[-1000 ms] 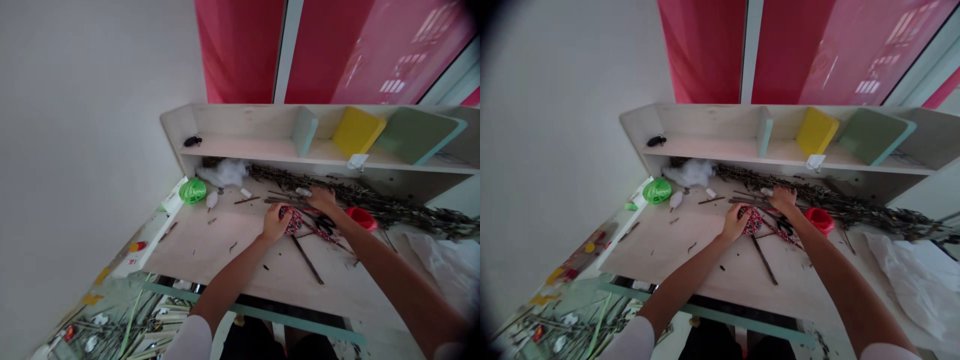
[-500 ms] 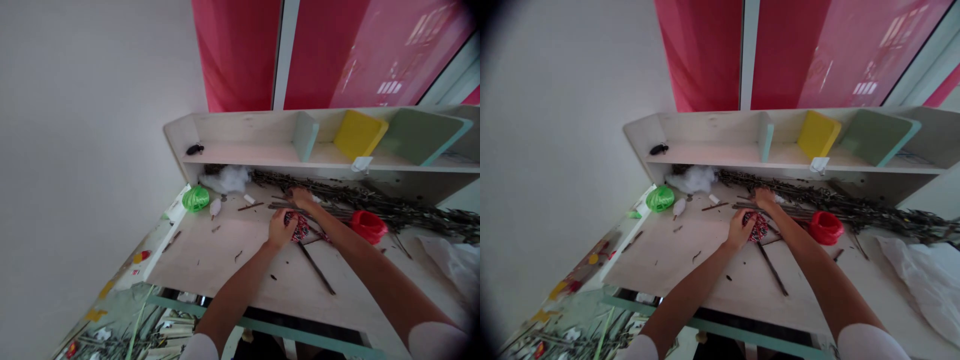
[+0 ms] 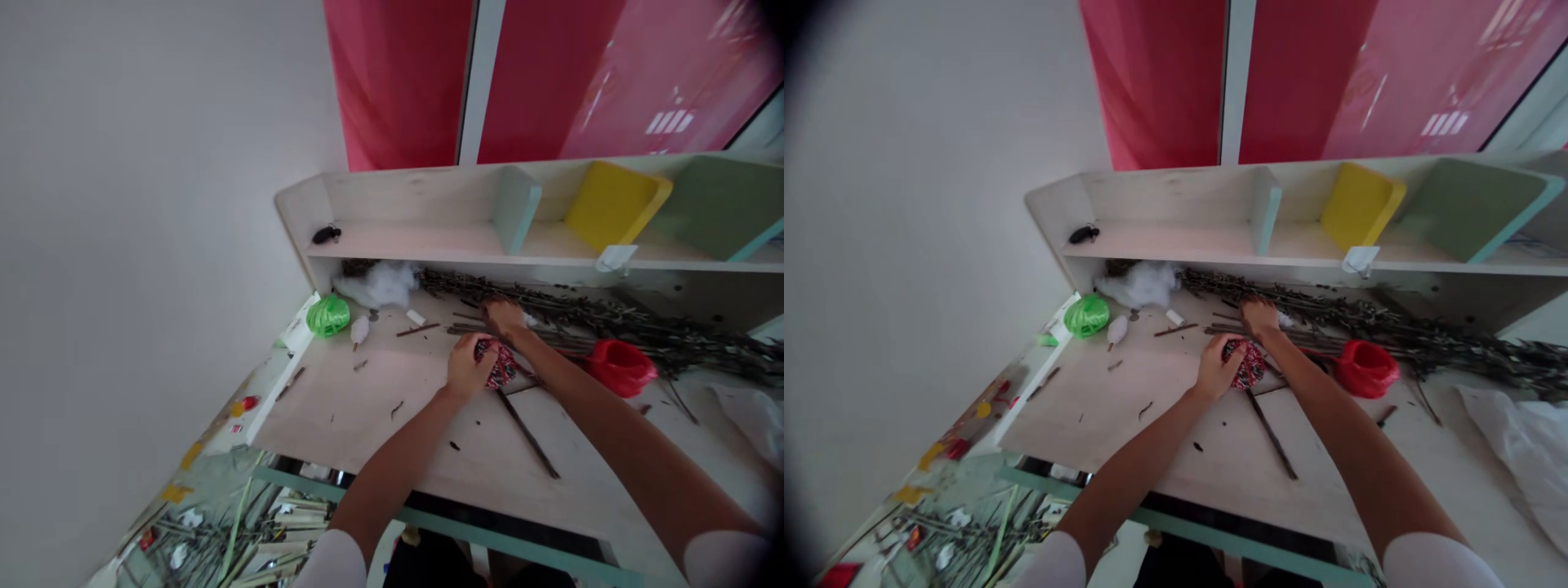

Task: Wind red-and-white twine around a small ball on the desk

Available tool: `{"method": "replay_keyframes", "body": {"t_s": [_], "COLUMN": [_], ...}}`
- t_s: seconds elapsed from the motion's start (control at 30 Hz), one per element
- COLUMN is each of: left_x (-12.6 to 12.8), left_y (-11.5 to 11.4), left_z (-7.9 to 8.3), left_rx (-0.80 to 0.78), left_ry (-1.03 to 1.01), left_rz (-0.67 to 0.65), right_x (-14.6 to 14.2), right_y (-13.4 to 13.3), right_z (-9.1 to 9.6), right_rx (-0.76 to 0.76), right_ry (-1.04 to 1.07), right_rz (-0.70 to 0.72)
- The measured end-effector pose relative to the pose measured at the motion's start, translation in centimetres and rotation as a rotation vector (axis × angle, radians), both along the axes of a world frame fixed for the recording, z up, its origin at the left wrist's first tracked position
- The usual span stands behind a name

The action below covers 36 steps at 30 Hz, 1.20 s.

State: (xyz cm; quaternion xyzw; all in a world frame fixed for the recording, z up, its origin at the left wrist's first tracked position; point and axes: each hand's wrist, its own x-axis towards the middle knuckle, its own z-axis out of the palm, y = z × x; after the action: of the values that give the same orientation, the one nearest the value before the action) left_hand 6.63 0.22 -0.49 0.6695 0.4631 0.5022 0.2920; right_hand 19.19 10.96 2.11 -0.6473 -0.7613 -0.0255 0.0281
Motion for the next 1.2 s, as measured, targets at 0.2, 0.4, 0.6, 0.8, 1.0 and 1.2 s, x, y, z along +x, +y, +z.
{"method": "replay_keyframes", "body": {"t_s": [0.2, 0.4, 0.6, 0.8, 1.0, 1.2], "left_x": [0.0, 0.1, 0.1, 0.0, -0.3, -0.7], "left_y": [0.1, 0.1, 0.0, 0.0, 0.2, 0.6], "left_z": [-0.2, -0.4, -0.1, -0.1, 0.3, 0.7], "left_rx": [0.005, 0.007, 0.003, 0.008, -0.001, 0.04], "left_ry": [0.005, 0.006, 0.008, -0.003, -0.119, -0.258], "left_rz": [0.01, 0.006, 0.013, 0.014, 0.023, 0.085], "right_x": [-0.3, -0.7, -0.6, 0.4, 3.1, 4.3], "right_y": [0.1, 0.1, -0.1, -1.6, -5.7, -10.0], "right_z": [0.2, 0.3, 0.9, 2.3, 2.9, 1.0], "right_rx": [0.012, 0.015, 0.077, 0.15, 0.38, 0.61], "right_ry": [0.116, 0.082, 0.014, 0.065, 0.444, 0.684], "right_rz": [-0.068, -0.054, 0.005, 0.018, -0.071, -0.272]}}
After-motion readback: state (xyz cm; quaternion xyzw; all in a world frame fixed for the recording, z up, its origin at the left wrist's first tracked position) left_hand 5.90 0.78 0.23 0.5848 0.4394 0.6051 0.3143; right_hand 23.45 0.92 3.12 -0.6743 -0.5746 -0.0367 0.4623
